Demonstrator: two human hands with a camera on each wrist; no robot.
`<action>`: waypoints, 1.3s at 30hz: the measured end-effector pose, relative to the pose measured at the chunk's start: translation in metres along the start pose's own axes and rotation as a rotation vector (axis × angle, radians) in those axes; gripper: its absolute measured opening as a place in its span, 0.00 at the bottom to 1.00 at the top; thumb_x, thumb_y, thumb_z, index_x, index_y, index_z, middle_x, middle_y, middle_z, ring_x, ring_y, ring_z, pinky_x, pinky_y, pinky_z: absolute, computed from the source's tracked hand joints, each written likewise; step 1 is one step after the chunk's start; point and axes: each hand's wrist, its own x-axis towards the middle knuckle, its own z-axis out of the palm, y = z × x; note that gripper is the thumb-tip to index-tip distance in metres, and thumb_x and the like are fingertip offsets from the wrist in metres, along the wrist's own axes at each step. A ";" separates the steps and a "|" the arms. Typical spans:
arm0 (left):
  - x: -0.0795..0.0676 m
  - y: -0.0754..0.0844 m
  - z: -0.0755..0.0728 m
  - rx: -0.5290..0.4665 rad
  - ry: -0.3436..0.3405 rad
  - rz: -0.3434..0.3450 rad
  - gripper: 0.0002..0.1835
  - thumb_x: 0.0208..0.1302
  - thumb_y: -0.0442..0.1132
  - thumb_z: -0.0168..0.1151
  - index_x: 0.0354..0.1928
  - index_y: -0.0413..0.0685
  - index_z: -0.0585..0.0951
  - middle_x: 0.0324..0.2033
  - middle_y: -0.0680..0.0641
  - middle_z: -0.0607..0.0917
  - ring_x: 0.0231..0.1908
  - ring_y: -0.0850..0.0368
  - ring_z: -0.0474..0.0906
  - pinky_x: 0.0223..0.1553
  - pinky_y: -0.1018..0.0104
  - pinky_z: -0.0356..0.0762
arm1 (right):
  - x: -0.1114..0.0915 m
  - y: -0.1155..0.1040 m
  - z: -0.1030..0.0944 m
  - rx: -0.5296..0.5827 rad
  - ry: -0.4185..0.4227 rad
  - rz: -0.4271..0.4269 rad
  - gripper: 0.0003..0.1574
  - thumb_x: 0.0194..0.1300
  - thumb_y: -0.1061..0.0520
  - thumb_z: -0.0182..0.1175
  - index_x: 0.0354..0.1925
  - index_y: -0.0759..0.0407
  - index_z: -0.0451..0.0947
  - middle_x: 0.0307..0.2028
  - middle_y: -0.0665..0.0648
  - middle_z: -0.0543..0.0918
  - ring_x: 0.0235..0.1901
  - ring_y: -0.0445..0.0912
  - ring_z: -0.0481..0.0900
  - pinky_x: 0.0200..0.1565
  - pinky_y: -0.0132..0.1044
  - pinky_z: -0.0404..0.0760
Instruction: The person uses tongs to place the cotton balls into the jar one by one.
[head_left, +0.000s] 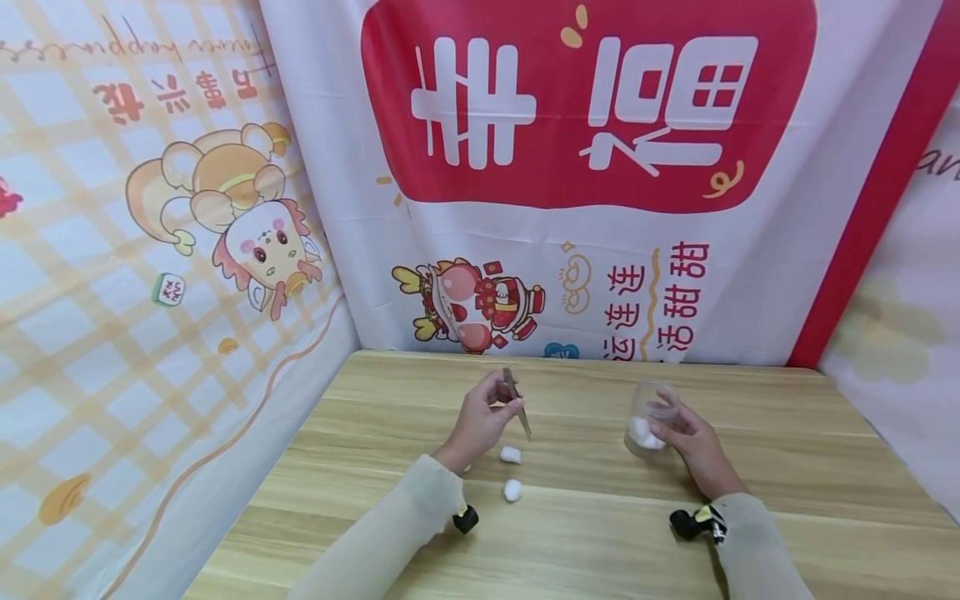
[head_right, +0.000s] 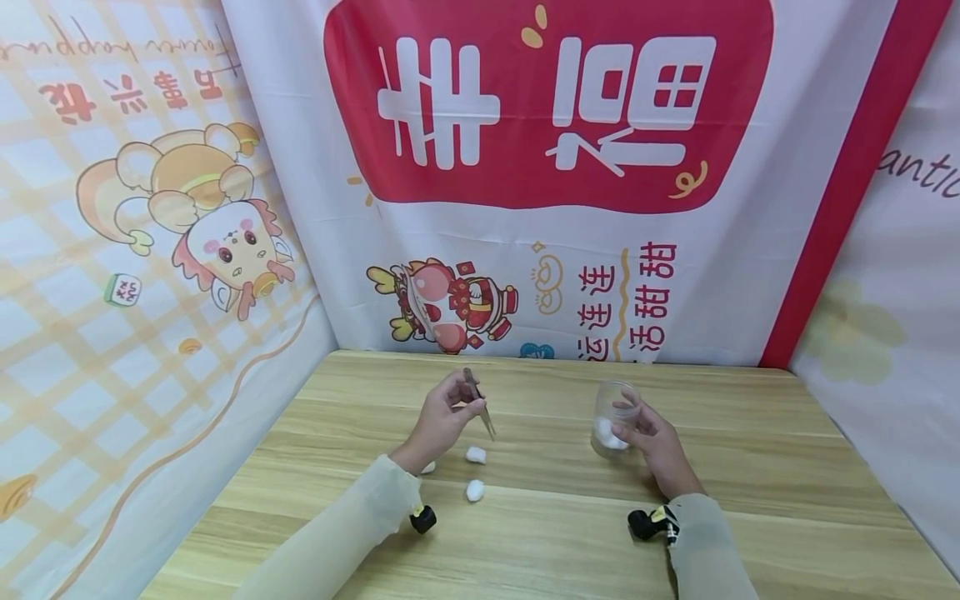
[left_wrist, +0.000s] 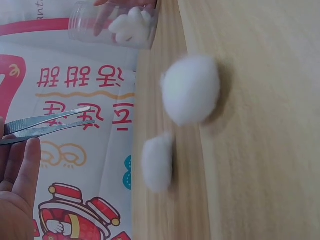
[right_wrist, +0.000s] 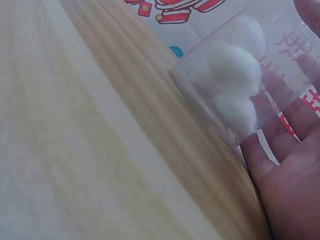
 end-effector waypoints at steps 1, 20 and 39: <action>0.000 -0.001 -0.001 -0.003 -0.001 -0.001 0.13 0.65 0.32 0.63 0.50 0.51 0.76 0.37 0.46 0.82 0.40 0.52 0.81 0.41 0.62 0.84 | 0.000 0.000 0.000 0.000 -0.002 -0.003 0.44 0.66 0.47 0.64 0.74 0.50 0.56 0.65 0.57 0.71 0.58 0.35 0.70 0.53 0.20 0.68; -0.008 -0.006 -0.011 0.010 0.015 -0.056 0.14 0.64 0.31 0.64 0.50 0.47 0.76 0.39 0.41 0.82 0.41 0.50 0.81 0.42 0.63 0.84 | -0.001 0.000 0.001 0.021 0.002 -0.021 0.43 0.67 0.51 0.63 0.74 0.51 0.57 0.63 0.55 0.73 0.56 0.33 0.72 0.53 0.20 0.69; -0.018 -0.024 -0.018 0.016 0.040 -0.051 0.13 0.63 0.27 0.64 0.49 0.43 0.77 0.37 0.38 0.83 0.40 0.45 0.82 0.40 0.63 0.84 | -0.003 -0.004 0.001 0.011 0.002 0.003 0.44 0.67 0.48 0.63 0.74 0.52 0.55 0.65 0.57 0.72 0.56 0.34 0.71 0.52 0.20 0.69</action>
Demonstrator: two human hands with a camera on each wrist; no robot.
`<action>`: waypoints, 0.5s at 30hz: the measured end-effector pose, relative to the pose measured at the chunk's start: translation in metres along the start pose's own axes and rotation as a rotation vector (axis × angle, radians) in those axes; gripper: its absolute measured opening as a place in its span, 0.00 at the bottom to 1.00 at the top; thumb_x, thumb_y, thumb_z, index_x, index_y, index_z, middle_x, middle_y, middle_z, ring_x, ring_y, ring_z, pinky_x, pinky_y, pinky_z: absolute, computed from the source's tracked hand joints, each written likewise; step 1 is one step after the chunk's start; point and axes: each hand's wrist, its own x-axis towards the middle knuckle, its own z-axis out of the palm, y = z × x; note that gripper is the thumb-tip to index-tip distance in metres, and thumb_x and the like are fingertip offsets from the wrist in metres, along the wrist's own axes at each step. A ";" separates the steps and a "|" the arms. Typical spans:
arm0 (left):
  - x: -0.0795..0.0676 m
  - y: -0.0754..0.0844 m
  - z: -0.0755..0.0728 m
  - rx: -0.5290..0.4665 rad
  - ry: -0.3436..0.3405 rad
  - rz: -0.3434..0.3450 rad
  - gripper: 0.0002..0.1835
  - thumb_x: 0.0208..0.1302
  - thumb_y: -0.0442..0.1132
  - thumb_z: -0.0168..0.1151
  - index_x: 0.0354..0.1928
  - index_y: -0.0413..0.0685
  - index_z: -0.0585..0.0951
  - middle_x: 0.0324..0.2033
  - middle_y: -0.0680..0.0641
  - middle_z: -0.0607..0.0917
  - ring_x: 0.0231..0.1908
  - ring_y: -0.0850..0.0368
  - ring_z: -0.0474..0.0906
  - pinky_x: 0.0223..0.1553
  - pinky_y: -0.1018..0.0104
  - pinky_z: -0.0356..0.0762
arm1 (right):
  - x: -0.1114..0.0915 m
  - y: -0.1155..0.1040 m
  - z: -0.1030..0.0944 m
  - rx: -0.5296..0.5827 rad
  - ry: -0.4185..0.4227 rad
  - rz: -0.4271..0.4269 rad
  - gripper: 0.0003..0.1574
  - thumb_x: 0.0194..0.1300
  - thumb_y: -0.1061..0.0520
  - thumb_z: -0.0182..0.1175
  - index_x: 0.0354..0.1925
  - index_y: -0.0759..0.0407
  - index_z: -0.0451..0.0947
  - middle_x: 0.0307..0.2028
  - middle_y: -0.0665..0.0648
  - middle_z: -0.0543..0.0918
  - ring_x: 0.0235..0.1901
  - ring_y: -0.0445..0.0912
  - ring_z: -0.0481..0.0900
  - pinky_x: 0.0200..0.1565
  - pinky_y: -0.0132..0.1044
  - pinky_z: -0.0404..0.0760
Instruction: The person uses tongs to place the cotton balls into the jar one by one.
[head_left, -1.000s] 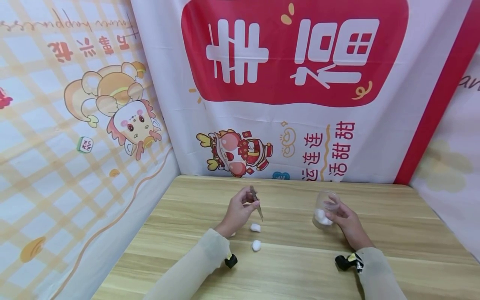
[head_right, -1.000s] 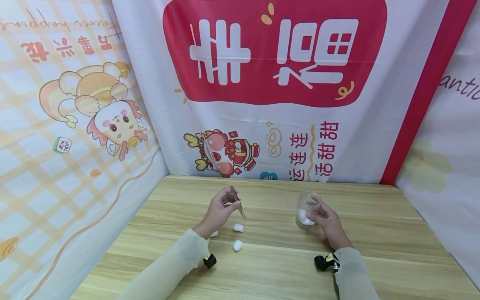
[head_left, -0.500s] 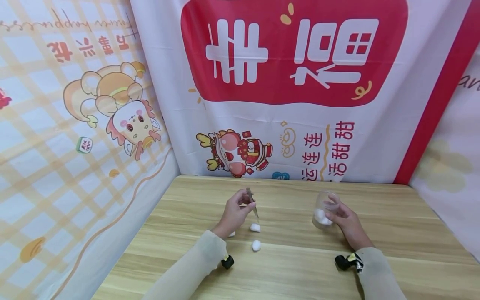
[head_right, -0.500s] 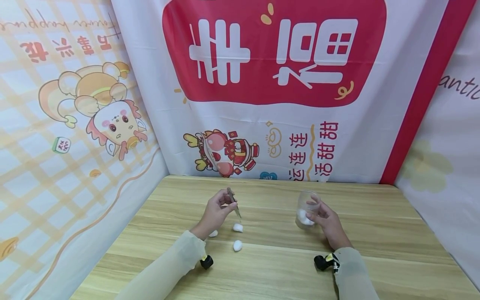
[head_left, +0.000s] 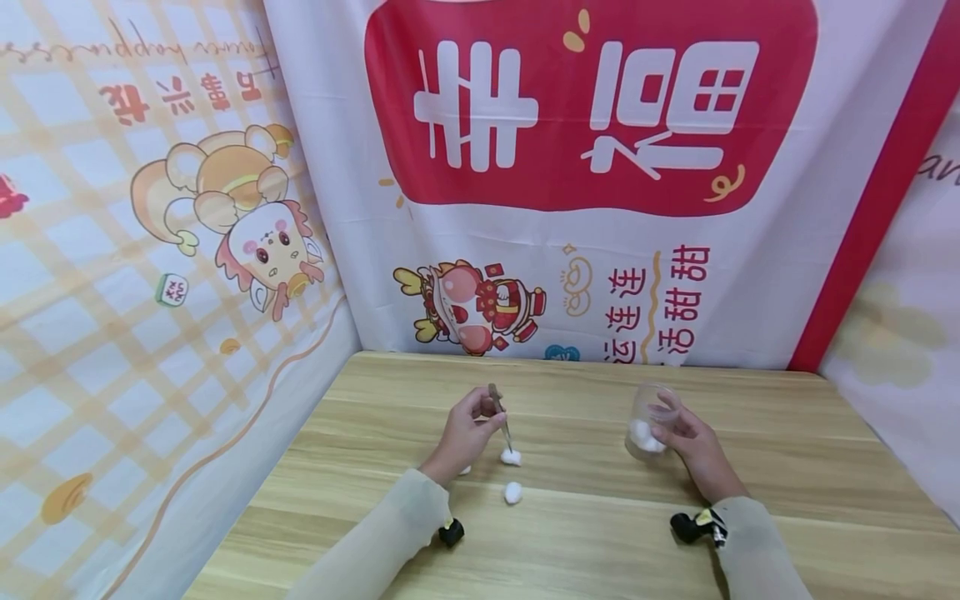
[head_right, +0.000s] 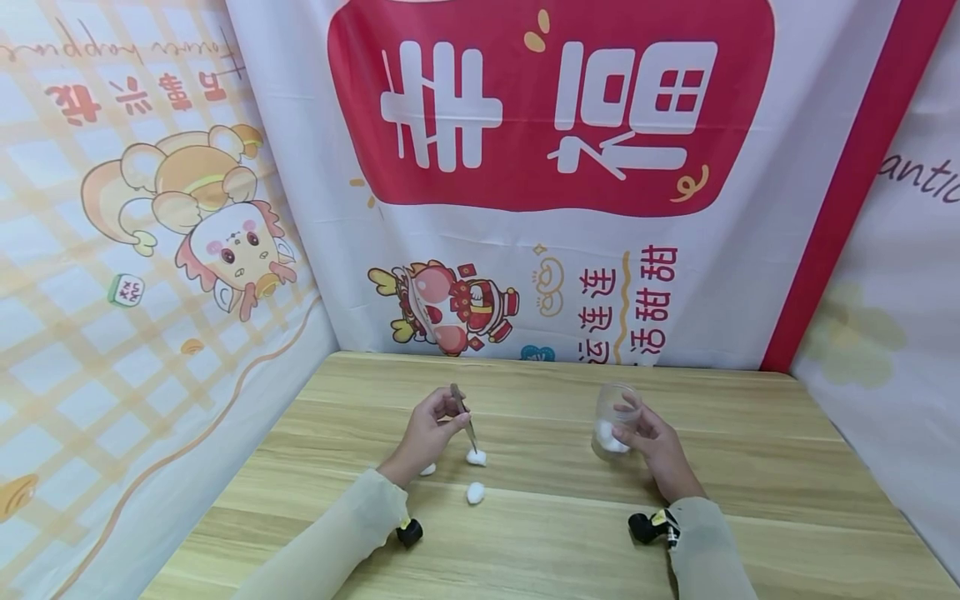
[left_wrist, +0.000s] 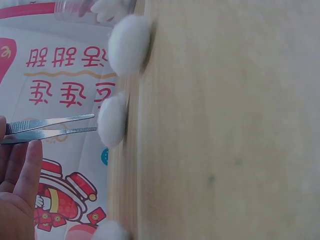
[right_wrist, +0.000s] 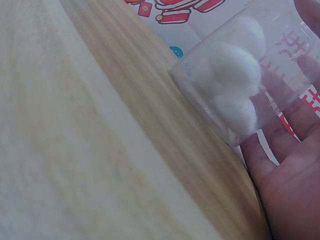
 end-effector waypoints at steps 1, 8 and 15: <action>0.000 -0.002 0.000 -0.002 0.007 0.002 0.14 0.62 0.28 0.64 0.48 0.43 0.77 0.37 0.39 0.83 0.39 0.47 0.82 0.40 0.63 0.84 | 0.000 0.000 0.000 0.000 0.000 -0.001 0.44 0.67 0.48 0.63 0.74 0.52 0.55 0.65 0.57 0.71 0.56 0.35 0.71 0.52 0.20 0.69; -0.002 -0.003 -0.001 0.008 0.013 0.006 0.13 0.62 0.28 0.65 0.46 0.47 0.78 0.35 0.46 0.83 0.37 0.53 0.82 0.39 0.63 0.85 | 0.001 0.003 -0.001 -0.011 0.002 -0.012 0.43 0.67 0.48 0.63 0.74 0.50 0.56 0.65 0.57 0.71 0.56 0.35 0.71 0.52 0.20 0.69; -0.002 -0.003 0.000 0.044 -0.008 -0.016 0.11 0.61 0.27 0.66 0.43 0.47 0.79 0.34 0.45 0.84 0.37 0.53 0.82 0.39 0.63 0.84 | 0.001 0.002 0.000 0.003 -0.002 -0.025 0.43 0.67 0.50 0.63 0.74 0.52 0.57 0.64 0.56 0.73 0.55 0.34 0.72 0.52 0.21 0.70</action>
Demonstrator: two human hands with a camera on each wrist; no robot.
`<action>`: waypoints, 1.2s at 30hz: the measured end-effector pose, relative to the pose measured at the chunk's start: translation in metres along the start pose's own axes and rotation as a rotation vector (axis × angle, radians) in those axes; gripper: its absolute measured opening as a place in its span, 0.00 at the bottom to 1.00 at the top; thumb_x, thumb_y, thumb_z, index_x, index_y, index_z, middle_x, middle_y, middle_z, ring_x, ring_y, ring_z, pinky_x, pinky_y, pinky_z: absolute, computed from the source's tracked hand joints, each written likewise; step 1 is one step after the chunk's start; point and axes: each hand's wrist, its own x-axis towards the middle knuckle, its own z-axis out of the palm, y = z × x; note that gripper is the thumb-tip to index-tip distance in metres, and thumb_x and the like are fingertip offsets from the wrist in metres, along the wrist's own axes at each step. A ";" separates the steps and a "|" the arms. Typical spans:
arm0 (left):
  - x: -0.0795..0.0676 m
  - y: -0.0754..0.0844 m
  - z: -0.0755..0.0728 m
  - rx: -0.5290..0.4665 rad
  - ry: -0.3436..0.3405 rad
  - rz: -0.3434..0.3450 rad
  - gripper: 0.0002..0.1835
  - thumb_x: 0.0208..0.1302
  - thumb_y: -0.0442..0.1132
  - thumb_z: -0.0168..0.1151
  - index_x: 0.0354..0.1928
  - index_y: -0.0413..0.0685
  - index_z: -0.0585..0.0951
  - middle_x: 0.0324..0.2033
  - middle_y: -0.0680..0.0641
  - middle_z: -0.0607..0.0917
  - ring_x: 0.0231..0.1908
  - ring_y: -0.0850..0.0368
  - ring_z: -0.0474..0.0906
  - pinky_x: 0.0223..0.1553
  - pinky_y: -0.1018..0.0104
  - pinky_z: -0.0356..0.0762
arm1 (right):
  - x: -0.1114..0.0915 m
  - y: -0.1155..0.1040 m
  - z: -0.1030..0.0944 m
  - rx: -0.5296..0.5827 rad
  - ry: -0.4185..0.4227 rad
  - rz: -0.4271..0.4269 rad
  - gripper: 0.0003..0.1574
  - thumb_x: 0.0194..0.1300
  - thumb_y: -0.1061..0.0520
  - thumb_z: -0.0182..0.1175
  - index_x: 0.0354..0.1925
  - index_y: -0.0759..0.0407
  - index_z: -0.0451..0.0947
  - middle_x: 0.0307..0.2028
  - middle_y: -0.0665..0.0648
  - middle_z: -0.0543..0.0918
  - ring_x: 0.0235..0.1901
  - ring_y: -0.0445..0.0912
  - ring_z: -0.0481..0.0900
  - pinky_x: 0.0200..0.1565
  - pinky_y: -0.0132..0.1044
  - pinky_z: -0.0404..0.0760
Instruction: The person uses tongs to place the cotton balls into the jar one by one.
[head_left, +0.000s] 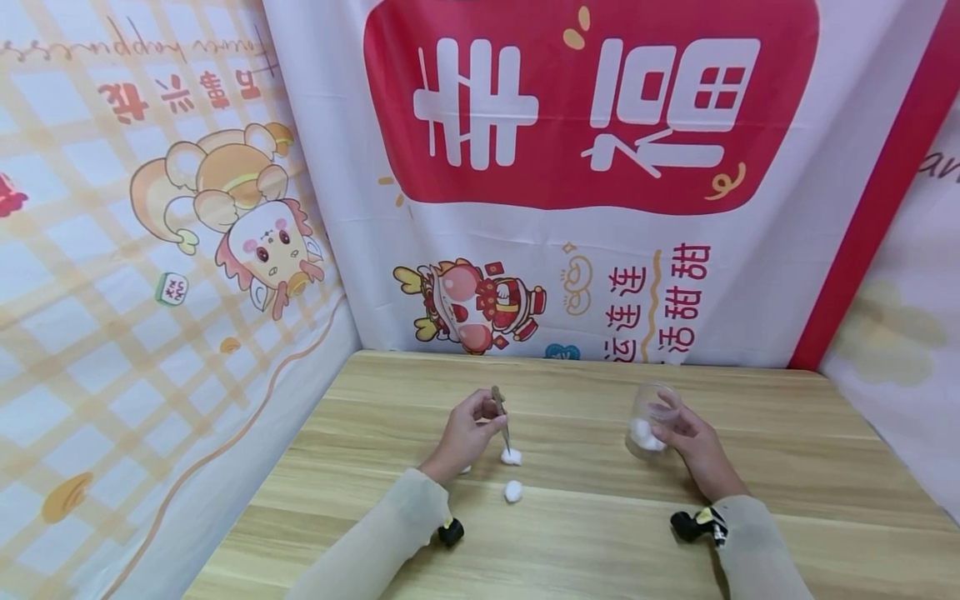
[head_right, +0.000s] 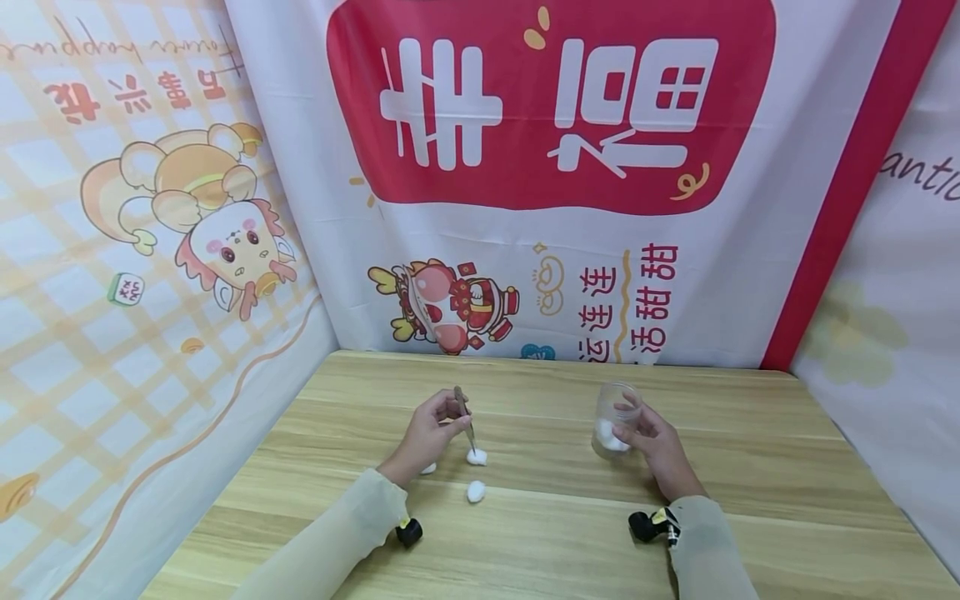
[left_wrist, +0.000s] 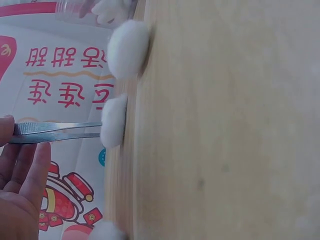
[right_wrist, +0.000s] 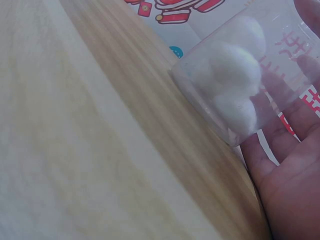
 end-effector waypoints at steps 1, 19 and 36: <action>0.000 0.000 0.000 0.006 -0.004 -0.005 0.11 0.61 0.28 0.66 0.43 0.47 0.79 0.35 0.45 0.84 0.37 0.53 0.82 0.39 0.64 0.84 | 0.000 0.000 0.000 -0.001 0.000 -0.001 0.43 0.67 0.50 0.63 0.74 0.52 0.56 0.64 0.56 0.72 0.55 0.34 0.72 0.52 0.21 0.70; -0.002 0.000 -0.001 0.098 -0.089 -0.072 0.10 0.64 0.34 0.66 0.44 0.56 0.79 0.36 0.53 0.84 0.39 0.57 0.81 0.42 0.64 0.83 | 0.001 0.000 -0.001 -0.027 -0.006 0.010 0.44 0.67 0.48 0.63 0.74 0.52 0.56 0.65 0.58 0.71 0.57 0.33 0.70 0.53 0.20 0.68; 0.004 0.010 -0.008 0.026 -0.037 -0.073 0.11 0.63 0.34 0.66 0.45 0.54 0.79 0.37 0.49 0.83 0.40 0.54 0.82 0.41 0.64 0.84 | 0.001 -0.002 -0.001 -0.014 -0.008 0.022 0.45 0.66 0.47 0.63 0.74 0.51 0.56 0.66 0.58 0.70 0.57 0.35 0.70 0.52 0.21 0.69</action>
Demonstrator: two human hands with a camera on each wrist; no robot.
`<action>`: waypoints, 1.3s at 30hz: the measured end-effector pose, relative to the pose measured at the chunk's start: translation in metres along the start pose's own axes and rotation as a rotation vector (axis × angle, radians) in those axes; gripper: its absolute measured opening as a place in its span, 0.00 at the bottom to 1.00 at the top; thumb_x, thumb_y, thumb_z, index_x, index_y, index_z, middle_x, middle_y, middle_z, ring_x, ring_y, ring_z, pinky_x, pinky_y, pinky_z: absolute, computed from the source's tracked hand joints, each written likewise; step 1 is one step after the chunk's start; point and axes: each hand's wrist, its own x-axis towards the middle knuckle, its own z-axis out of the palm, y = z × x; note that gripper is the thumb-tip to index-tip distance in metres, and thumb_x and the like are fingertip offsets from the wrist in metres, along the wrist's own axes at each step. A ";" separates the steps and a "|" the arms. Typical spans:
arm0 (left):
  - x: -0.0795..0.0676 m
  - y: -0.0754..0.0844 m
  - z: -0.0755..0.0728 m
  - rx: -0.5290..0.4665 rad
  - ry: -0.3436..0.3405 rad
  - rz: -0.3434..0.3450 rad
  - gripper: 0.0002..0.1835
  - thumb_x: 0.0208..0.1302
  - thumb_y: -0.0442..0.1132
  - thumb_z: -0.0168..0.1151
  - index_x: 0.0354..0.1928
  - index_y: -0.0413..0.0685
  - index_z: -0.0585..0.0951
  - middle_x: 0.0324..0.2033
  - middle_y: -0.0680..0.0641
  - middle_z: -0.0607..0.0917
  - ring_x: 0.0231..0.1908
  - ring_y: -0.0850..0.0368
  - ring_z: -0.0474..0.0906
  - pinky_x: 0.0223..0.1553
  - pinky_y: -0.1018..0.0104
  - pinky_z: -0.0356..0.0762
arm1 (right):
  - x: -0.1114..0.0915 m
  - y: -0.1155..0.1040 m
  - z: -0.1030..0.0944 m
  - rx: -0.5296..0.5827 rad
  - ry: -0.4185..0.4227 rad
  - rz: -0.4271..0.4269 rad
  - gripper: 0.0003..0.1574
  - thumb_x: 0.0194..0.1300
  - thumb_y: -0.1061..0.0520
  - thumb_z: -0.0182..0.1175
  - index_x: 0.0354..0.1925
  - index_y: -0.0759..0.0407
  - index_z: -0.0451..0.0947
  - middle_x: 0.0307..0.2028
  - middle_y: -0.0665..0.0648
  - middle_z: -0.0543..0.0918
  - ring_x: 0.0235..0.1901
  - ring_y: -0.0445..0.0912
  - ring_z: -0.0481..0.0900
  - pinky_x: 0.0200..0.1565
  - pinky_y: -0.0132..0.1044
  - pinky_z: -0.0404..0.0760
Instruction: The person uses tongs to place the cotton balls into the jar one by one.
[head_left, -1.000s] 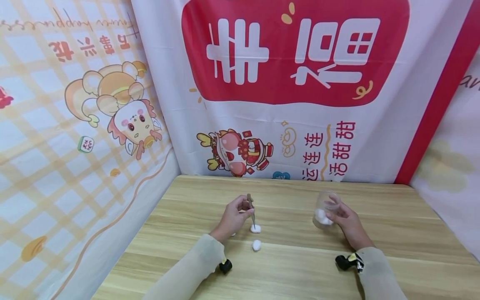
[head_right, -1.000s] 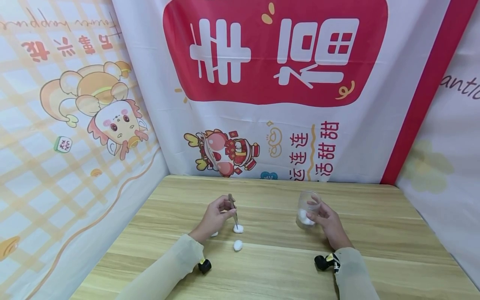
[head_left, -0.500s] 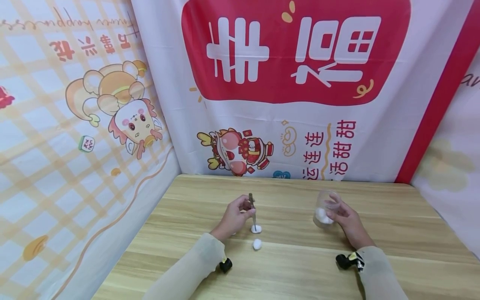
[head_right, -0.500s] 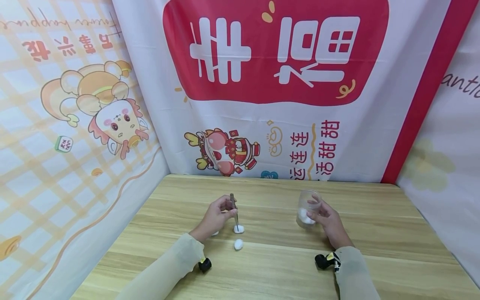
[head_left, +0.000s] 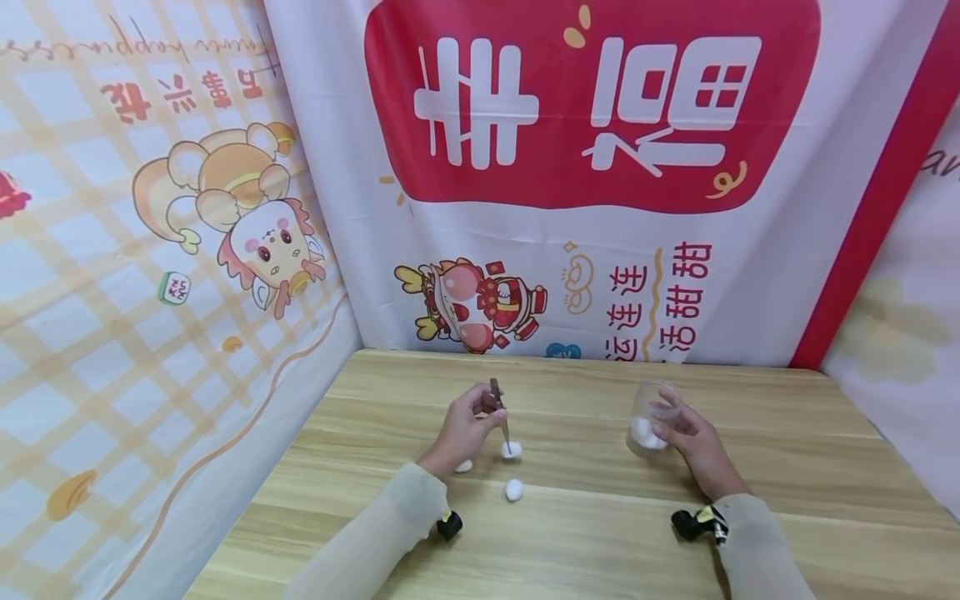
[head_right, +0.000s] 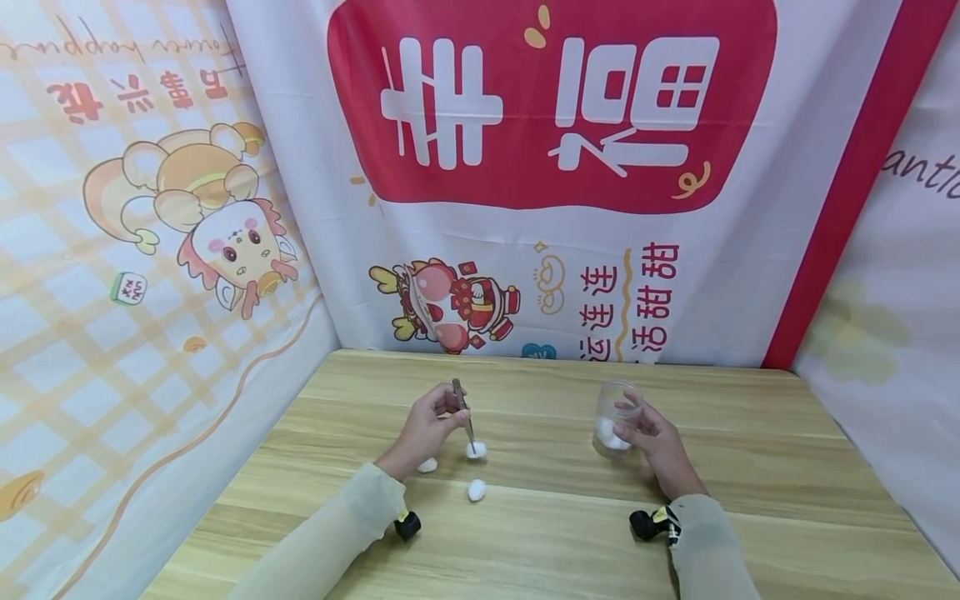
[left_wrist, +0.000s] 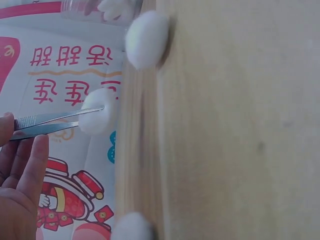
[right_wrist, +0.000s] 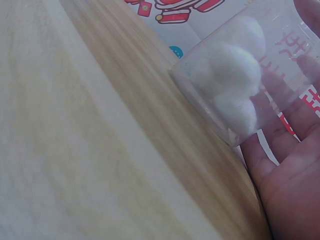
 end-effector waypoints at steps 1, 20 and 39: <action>0.001 0.001 -0.001 -0.005 -0.001 -0.003 0.11 0.63 0.33 0.66 0.45 0.54 0.79 0.37 0.48 0.83 0.40 0.54 0.82 0.42 0.64 0.84 | 0.000 0.000 0.000 -0.001 0.000 0.003 0.45 0.66 0.47 0.63 0.74 0.51 0.56 0.66 0.58 0.70 0.57 0.35 0.70 0.52 0.21 0.69; 0.011 0.017 -0.009 -0.014 0.008 -0.017 0.13 0.64 0.37 0.66 0.49 0.56 0.79 0.39 0.49 0.83 0.42 0.53 0.81 0.44 0.62 0.83 | -0.002 -0.001 0.002 0.006 0.003 0.010 0.45 0.66 0.47 0.64 0.74 0.53 0.56 0.65 0.58 0.71 0.56 0.35 0.71 0.52 0.20 0.68; 0.028 0.036 -0.010 0.058 0.003 0.111 0.12 0.64 0.37 0.65 0.48 0.54 0.78 0.37 0.52 0.83 0.40 0.56 0.82 0.43 0.63 0.84 | -0.001 0.001 0.000 0.011 0.002 -0.015 0.44 0.67 0.49 0.63 0.74 0.54 0.56 0.64 0.56 0.72 0.56 0.34 0.72 0.52 0.20 0.68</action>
